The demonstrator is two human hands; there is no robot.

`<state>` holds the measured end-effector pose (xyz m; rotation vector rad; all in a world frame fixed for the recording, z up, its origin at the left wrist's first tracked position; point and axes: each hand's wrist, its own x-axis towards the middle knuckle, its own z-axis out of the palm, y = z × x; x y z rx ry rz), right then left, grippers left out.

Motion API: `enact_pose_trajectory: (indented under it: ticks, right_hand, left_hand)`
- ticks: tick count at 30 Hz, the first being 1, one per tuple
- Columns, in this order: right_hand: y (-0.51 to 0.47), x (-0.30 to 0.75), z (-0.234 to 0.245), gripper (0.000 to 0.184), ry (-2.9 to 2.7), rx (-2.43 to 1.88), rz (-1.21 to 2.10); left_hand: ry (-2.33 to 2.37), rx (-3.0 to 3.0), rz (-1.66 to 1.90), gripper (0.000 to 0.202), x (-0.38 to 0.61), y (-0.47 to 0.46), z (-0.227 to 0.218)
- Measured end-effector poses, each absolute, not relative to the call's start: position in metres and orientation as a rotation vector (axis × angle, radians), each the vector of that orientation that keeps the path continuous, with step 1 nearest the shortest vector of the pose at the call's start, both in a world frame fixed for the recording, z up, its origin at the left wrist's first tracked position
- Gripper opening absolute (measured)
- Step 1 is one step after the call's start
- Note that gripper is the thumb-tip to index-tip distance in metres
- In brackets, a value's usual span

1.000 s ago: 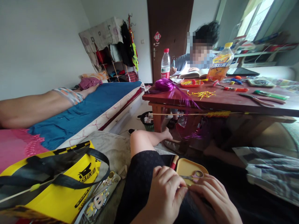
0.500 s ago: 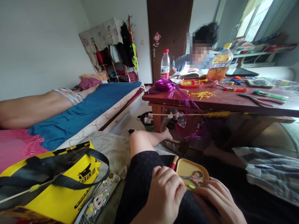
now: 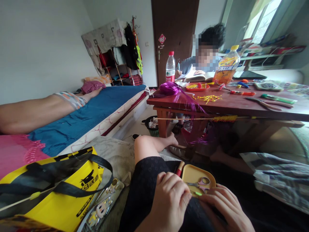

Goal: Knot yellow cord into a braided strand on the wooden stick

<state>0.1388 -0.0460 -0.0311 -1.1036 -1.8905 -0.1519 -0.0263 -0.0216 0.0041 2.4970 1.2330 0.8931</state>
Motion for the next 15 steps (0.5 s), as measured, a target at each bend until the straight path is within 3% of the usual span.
enact_pose_trajectory:
  ticks: [15]
  right_hand:
    - [-0.0449,0.1365,-0.0312,0.009,-1.888,-1.092,-0.181]
  left_hand:
    - [1.234,2.507,0.869,0.026,-0.0265,-0.0215,0.0045]
